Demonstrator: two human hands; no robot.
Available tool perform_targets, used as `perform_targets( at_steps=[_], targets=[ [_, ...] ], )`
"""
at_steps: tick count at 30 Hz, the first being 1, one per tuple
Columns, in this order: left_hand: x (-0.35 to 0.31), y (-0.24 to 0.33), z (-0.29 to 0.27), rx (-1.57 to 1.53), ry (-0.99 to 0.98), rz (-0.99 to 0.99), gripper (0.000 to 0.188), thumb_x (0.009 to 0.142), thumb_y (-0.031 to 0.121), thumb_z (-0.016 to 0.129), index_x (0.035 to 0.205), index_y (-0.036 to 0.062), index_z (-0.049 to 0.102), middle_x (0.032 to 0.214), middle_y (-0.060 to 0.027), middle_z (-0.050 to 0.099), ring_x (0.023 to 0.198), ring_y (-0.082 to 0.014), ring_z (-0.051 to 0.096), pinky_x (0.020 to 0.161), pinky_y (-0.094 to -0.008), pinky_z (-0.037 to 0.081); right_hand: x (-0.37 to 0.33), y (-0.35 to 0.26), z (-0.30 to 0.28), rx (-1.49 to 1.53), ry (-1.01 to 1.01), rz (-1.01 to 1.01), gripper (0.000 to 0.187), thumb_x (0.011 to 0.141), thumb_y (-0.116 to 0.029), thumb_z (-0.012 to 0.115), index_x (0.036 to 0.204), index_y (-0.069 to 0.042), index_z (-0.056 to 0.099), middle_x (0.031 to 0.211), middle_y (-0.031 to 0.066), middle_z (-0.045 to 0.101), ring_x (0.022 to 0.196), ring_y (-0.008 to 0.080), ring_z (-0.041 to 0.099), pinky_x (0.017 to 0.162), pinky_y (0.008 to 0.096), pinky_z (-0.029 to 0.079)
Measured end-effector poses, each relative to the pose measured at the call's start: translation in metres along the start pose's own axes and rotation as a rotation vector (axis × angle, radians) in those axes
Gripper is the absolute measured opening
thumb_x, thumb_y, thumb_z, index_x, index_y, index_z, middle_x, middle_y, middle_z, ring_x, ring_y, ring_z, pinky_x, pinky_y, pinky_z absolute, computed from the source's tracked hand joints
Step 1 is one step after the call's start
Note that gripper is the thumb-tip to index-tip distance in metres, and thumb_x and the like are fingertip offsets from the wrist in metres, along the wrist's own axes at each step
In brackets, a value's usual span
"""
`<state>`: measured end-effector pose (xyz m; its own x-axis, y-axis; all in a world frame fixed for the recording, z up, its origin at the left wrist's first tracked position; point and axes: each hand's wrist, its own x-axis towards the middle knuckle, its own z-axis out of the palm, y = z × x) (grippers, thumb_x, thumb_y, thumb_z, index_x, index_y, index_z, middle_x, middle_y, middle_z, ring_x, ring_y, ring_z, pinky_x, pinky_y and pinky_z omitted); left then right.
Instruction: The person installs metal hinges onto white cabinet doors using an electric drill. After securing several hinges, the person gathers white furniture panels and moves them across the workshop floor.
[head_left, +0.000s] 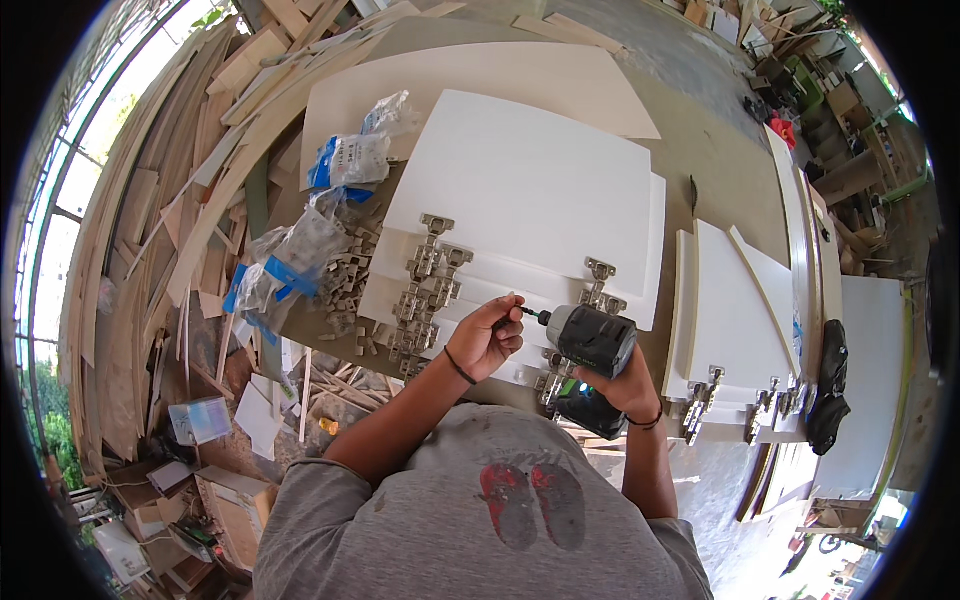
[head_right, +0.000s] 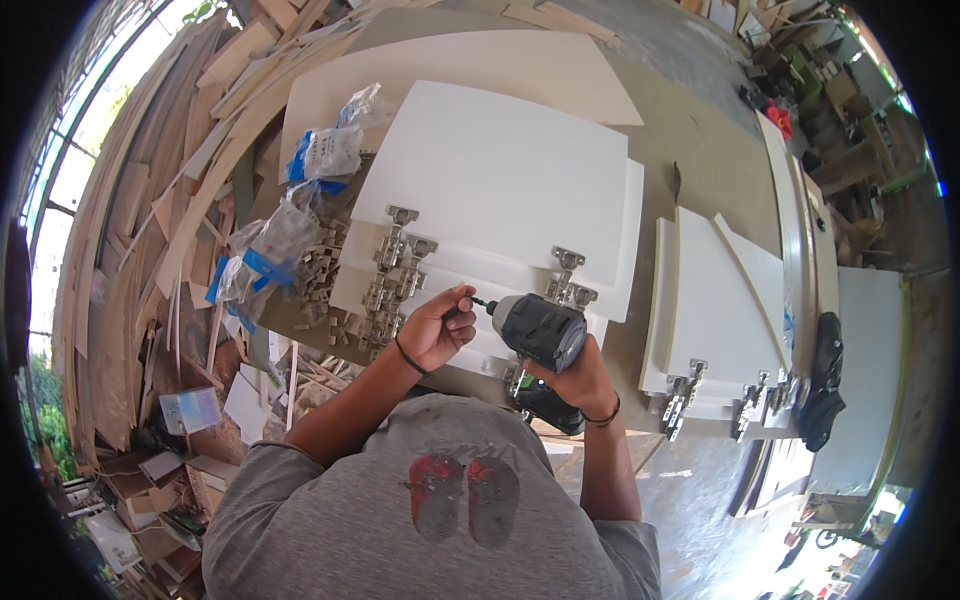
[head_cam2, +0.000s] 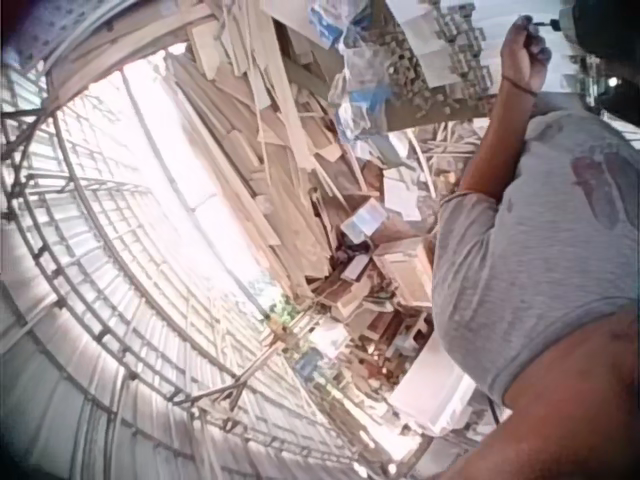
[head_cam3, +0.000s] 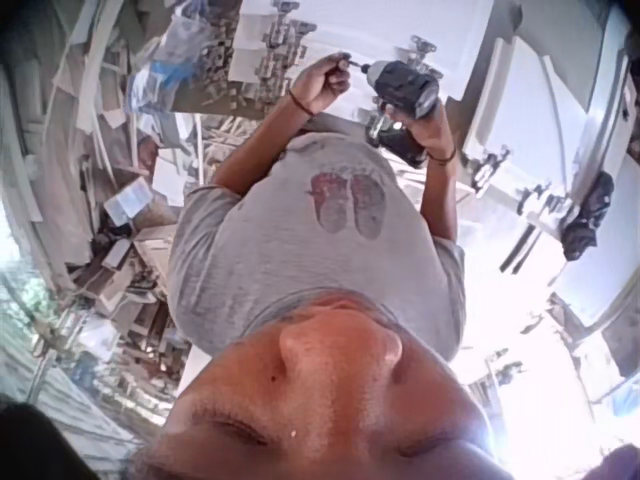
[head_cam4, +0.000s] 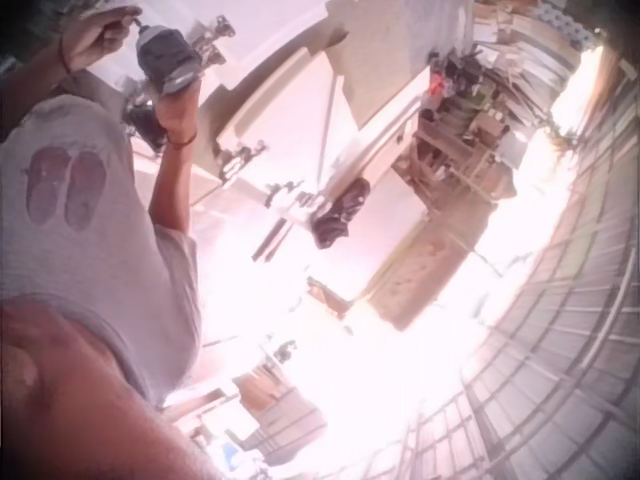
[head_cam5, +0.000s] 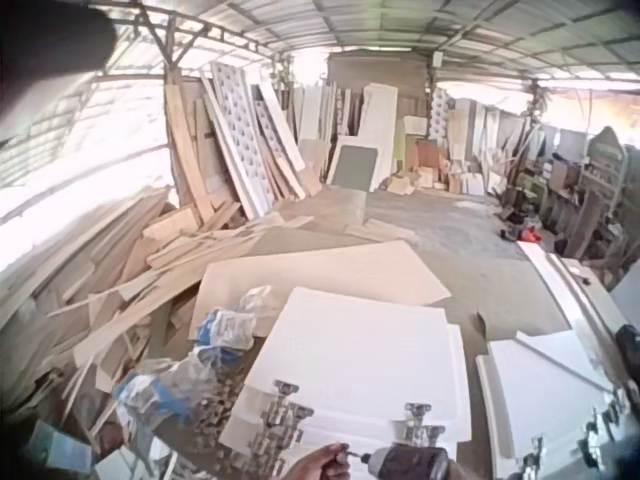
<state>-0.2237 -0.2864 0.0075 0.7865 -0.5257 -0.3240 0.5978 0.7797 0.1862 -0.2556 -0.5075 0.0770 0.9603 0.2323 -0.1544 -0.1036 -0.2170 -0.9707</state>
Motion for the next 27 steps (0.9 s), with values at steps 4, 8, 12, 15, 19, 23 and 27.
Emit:
perform_targets(
  at_steps=[4,8,12,15,19,23,27],
  targets=[
    [0.012,-0.016,0.009,0.043,0.006,-0.009,0.010,0.088,0.016,0.053,0.093,0.0072,0.053,0.069,0.0050,0.056,0.052,-0.0030,0.041,0.049,-0.0186,0.032,-0.009,0.001,-0.015,0.034,0.028,-0.032,0.044,0.063,-0.004,0.073,0.103,0.002,0.056,0.093,0.0089,0.064,0.082,0.0127,0.057,0.076,0.0281,0.046],
    [0.028,-0.036,0.013,0.045,0.033,-0.020,0.010,0.088,0.017,0.052,0.092,0.0076,0.054,0.068,0.0056,0.056,0.051,-0.0029,0.041,0.048,-0.0181,0.032,-0.020,0.013,-0.035,-0.064,0.003,0.013,0.052,0.062,0.004,0.070,0.110,0.001,0.052,0.101,0.0064,0.061,0.091,0.0121,0.055,0.082,0.0282,0.044],
    [0.043,-0.055,0.021,0.073,0.067,-0.039,0.010,0.088,0.017,0.052,0.091,0.0078,0.054,0.068,0.0055,0.056,0.050,-0.0029,0.040,0.048,-0.0182,0.032,-0.030,0.021,-0.054,-0.118,0.058,0.049,0.052,0.062,0.004,0.070,0.111,0.001,0.052,0.102,0.0072,0.060,0.092,0.0129,0.054,0.084,0.0284,0.043],
    [0.056,-0.068,0.024,0.082,0.052,-0.057,0.010,0.089,0.018,0.052,0.089,0.0078,0.054,0.067,0.0057,0.055,0.050,-0.0028,0.040,0.048,-0.0183,0.032,-0.034,0.028,-0.065,-0.129,0.149,-0.021,0.044,0.062,-0.004,0.072,0.103,0.001,0.055,0.090,0.0100,0.062,0.080,0.0159,0.056,0.075,0.0301,0.046],
    [0.069,-0.078,0.028,0.099,0.074,-0.071,0.010,0.088,0.018,0.053,0.087,0.0084,0.054,0.066,0.0061,0.053,0.050,-0.0027,0.040,0.047,-0.0184,0.032,-0.036,0.035,-0.079,-0.166,0.131,-0.027,0.044,0.062,-0.004,0.071,0.103,0.001,0.054,0.091,0.0099,0.061,0.081,0.0157,0.055,0.076,0.0302,0.045],
    [0.080,-0.080,0.032,0.202,0.122,-0.073,0.011,0.088,0.019,0.053,0.084,0.0090,0.053,0.065,0.0064,0.052,0.050,-0.0025,0.039,0.046,-0.0178,0.031,-0.032,0.033,-0.088,-0.096,0.144,0.018,0.043,0.063,-0.003,0.070,0.103,0.001,0.056,0.092,0.0100,0.062,0.081,0.0152,0.056,0.076,0.0295,0.046],
    [0.089,-0.081,0.034,0.178,0.177,-0.056,0.011,0.088,0.019,0.053,0.083,0.0088,0.053,0.064,0.0063,0.052,0.050,-0.0024,0.038,0.046,-0.0174,0.031,-0.024,0.038,-0.093,-0.059,0.137,-0.029,0.041,0.064,-0.002,0.070,0.103,0.001,0.057,0.094,0.0108,0.063,0.083,0.0153,0.058,0.078,0.0289,0.046]
  ],
)
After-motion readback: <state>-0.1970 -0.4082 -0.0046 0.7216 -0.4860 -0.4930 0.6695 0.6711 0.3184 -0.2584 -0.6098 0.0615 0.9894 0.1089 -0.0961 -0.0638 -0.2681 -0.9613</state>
